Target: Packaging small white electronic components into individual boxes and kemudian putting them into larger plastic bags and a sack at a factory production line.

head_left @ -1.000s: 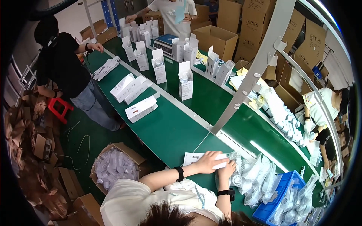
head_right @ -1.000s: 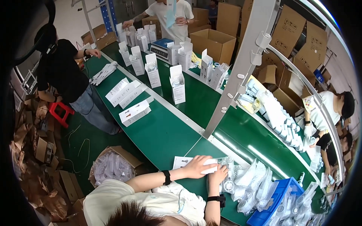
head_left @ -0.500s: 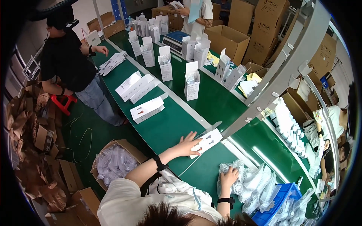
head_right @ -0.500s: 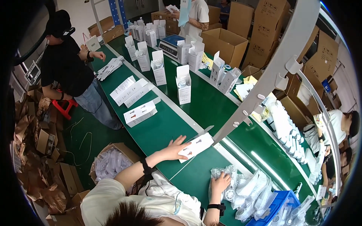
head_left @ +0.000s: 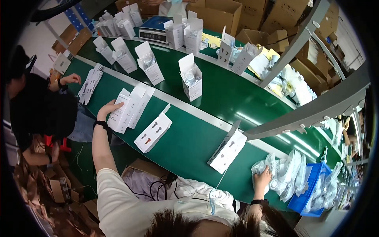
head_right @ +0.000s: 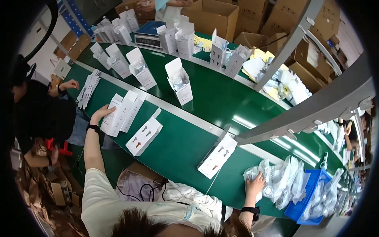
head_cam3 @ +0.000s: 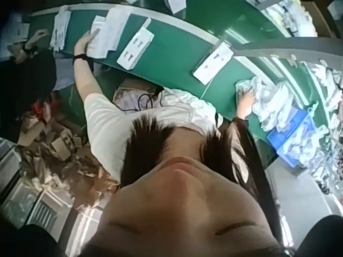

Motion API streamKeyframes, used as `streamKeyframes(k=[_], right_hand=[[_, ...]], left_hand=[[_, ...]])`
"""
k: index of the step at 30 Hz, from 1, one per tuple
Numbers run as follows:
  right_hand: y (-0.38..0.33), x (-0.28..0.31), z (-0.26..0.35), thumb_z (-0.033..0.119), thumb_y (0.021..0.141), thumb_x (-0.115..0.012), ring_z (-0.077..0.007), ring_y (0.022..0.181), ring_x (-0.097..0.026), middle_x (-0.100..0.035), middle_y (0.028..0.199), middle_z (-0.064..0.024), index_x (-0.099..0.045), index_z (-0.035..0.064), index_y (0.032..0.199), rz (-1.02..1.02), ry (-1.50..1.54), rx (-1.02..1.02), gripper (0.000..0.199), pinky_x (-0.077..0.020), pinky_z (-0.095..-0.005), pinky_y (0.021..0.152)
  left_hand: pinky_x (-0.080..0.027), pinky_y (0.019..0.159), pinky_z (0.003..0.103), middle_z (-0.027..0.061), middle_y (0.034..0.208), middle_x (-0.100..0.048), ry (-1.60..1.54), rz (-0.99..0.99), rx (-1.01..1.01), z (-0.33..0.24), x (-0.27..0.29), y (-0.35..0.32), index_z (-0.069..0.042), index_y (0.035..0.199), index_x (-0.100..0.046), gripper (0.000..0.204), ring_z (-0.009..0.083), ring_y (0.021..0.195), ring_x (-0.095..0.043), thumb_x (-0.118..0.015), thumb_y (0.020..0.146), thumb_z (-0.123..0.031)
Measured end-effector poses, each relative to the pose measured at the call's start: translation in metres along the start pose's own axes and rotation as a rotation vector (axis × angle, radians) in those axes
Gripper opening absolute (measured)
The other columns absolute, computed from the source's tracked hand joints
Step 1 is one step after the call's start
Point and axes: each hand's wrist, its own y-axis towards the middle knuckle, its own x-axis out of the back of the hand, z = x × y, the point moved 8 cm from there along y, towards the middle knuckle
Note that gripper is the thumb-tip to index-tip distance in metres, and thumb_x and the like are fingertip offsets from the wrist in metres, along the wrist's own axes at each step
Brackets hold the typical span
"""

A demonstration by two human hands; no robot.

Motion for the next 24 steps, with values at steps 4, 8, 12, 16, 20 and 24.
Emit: streamKeyframes(k=[4, 8, 12, 16, 20, 24], right_hand=[[-0.029, 0.003, 0.045, 0.017, 0.054, -0.067, -0.0318, 0.093, -0.045, -0.049, 0.1, -0.0131, -0.045, 0.0035, 0.111, 0.115, 0.157, 0.415, 0.063, -0.0368, -0.041, 0.082], [-0.03, 0.004, 0.062, 0.018, 0.054, -0.067, -0.0311, 0.092, -0.045, -0.049, 0.099, -0.0125, -0.045, 0.0056, 0.111, 0.053, 0.126, 0.315, 0.062, -0.0378, -0.0409, 0.08], [-0.01, -0.009, 0.064, 0.019, 0.056, -0.066, -0.0319, 0.09, -0.048, -0.048, 0.098, -0.013, -0.04, 0.0106, 0.119, 0.255, 0.122, 0.183, 0.069, -0.0399, -0.0406, 0.077], [0.0, -0.014, 0.051, 0.018, 0.061, -0.064, -0.03, 0.086, -0.051, -0.048, 0.099, -0.0132, -0.034, 0.0088, 0.122, 0.492, 0.429, 0.081, 0.069, -0.0423, -0.0391, 0.076], [0.005, -0.005, 0.016, 0.013, 0.065, -0.057, -0.0246, 0.093, -0.051, -0.048, 0.108, -0.0098, -0.033, 0.0062, 0.124, 0.219, 1.124, -0.126, 0.064, -0.0432, -0.0343, 0.077], [0.003, 0.018, 0.024, 0.005, 0.067, -0.054, -0.017, 0.089, -0.049, -0.047, 0.102, -0.0071, -0.033, 0.0072, 0.122, 0.404, 1.976, -0.372, 0.059, -0.043, -0.0293, 0.075]], left_hand=[[-0.041, 0.084, 0.029, 0.0144, 0.118, -0.049, -0.619, 0.491, 0.241, 0.006, -0.057, 0.007, 0.007, 0.121, -0.037, 0.064, 0.0212, 0.104, -0.05, -0.062, 0.078, -0.033], [-0.04, 0.085, 0.028, 0.0144, 0.117, -0.05, -0.594, 0.537, 0.173, -0.035, -0.082, -0.018, 0.006, 0.121, -0.037, 0.061, 0.0207, 0.102, -0.05, -0.061, 0.079, -0.032], [-0.039, 0.086, 0.029, 0.014, 0.114, -0.051, -0.499, 0.498, 0.002, -0.079, -0.113, -0.057, 0.004, 0.118, -0.041, 0.054, 0.0209, 0.101, -0.05, -0.061, 0.079, -0.028], [-0.039, 0.085, 0.03, 0.0125, 0.112, -0.052, -0.16, 0.144, -0.406, -0.143, -0.102, -0.091, 0.001, 0.114, -0.045, 0.047, 0.0207, 0.102, -0.05, -0.063, 0.077, -0.022], [-0.04, 0.084, 0.03, 0.0113, 0.112, -0.052, 0.092, -0.299, -0.943, -0.244, -0.095, -0.169, -0.003, 0.114, -0.047, 0.042, 0.0193, 0.104, -0.049, -0.062, 0.076, -0.014], [-0.041, 0.083, 0.034, 0.0114, 0.118, -0.046, -0.358, 0.183, -0.898, -0.327, -0.234, -0.227, -0.007, 0.125, -0.034, 0.062, 0.0227, 0.107, -0.046, -0.067, 0.072, -0.016]])
